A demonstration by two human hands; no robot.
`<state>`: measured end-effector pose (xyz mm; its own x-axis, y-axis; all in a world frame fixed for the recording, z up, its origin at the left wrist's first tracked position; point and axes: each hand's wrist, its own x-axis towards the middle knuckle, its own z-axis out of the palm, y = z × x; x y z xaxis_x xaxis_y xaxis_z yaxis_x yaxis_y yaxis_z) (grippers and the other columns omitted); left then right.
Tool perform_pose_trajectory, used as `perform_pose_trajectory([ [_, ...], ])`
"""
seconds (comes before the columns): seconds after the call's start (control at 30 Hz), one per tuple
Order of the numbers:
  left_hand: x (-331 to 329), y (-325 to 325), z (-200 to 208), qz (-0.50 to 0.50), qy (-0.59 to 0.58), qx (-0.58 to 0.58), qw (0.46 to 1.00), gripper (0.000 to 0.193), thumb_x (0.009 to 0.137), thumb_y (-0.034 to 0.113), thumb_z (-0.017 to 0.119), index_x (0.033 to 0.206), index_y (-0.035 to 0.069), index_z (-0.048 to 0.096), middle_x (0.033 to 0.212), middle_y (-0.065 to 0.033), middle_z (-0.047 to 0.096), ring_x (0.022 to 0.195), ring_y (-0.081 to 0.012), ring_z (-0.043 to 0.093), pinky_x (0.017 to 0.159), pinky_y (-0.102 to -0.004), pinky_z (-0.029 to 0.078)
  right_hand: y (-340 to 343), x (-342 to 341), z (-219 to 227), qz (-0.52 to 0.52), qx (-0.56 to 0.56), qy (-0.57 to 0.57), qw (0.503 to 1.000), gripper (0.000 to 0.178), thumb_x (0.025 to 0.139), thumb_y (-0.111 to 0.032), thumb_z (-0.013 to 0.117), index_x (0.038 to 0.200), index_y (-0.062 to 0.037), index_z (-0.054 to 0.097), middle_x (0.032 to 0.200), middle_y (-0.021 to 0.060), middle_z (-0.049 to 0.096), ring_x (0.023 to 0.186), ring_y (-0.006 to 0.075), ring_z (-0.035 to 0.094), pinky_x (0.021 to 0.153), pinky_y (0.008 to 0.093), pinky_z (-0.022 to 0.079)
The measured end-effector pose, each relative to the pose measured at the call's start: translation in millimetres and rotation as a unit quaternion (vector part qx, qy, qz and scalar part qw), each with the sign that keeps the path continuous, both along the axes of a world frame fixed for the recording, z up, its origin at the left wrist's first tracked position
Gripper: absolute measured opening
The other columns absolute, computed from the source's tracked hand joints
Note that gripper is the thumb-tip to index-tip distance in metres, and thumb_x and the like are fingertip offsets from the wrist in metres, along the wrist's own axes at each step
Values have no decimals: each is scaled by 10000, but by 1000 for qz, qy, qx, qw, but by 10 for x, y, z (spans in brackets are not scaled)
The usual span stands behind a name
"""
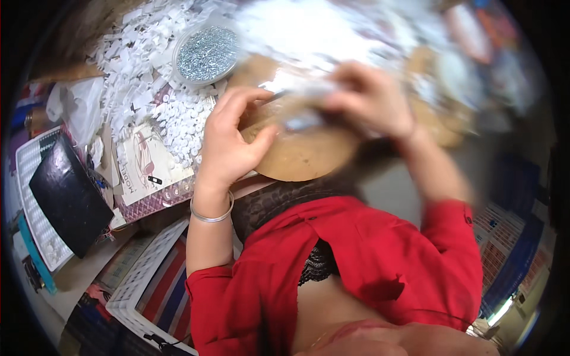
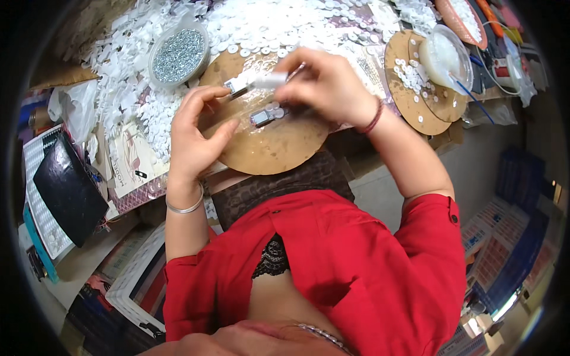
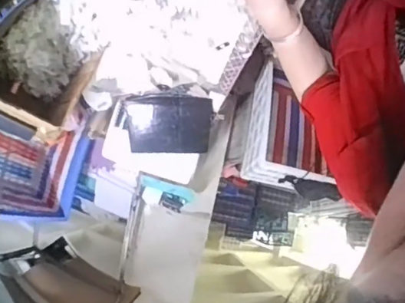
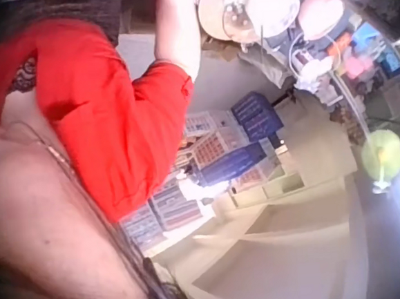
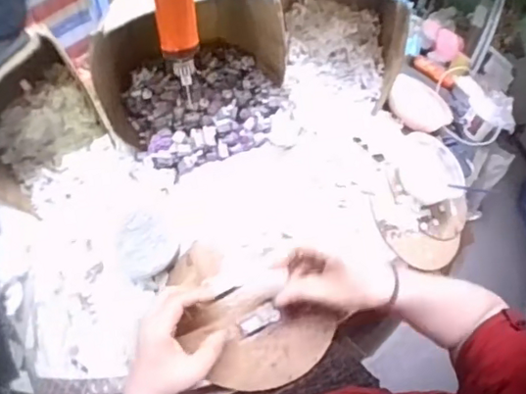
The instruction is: Applying glue and assembling small white plastic components on a workbench.
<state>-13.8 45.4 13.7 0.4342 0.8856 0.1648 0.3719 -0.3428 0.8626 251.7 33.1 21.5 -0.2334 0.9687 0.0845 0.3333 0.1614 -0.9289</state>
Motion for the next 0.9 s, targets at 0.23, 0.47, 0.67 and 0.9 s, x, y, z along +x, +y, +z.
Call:
perform_pose_trajectory([
  [0.23, 73, -193, -114, -44, -65, -134, 988, 377, 789, 6, 754, 1140, 8, 615, 1056, -59, 652, 900, -138, 614, 799, -265, 501, -214, -209, -177, 56, -47, 82, 994, 264, 821, -126, 795, 1053, -50, 694, 826, 87, 696, 732, 168, 686, 642, 268, 533],
  [0.47, 172, -400, -100, -22, -259, -330, 908, 379, 874, -39, 707, 1236, -39, 596, 1072, -69, 655, 908, -87, 627, 798, -217, 521, -206, -217, -27, 125, 232, -131, 956, 265, 837, -103, 750, 1088, -63, 675, 899, 108, 675, 806, 260, 679, 705, 336, 548],
  [0.67, 190, -376, -104, 52, -296, -402, 865, 408, 881, 3, 727, 1257, -62, 584, 1082, -86, 641, 874, -79, 611, 776, -186, 506, -201, -168, -69, 121, 201, -112, 966, 283, 826, -109, 758, 1087, -48, 665, 924, 109, 660, 814, 282, 662, 706, 348, 541],
  [0.9, 248, -352, -91, 66, -34, -28, 997, 387, 757, 22, 805, 1131, 33, 708, 918, -58, 692, 812, -157, 657, 705, -282, 527, -130, -131, -219, 86, 228, -161, 956, 340, 774, -175, 800, 1080, -86, 685, 915, 100, 640, 845, 284, 640, 735, 362, 529],
])
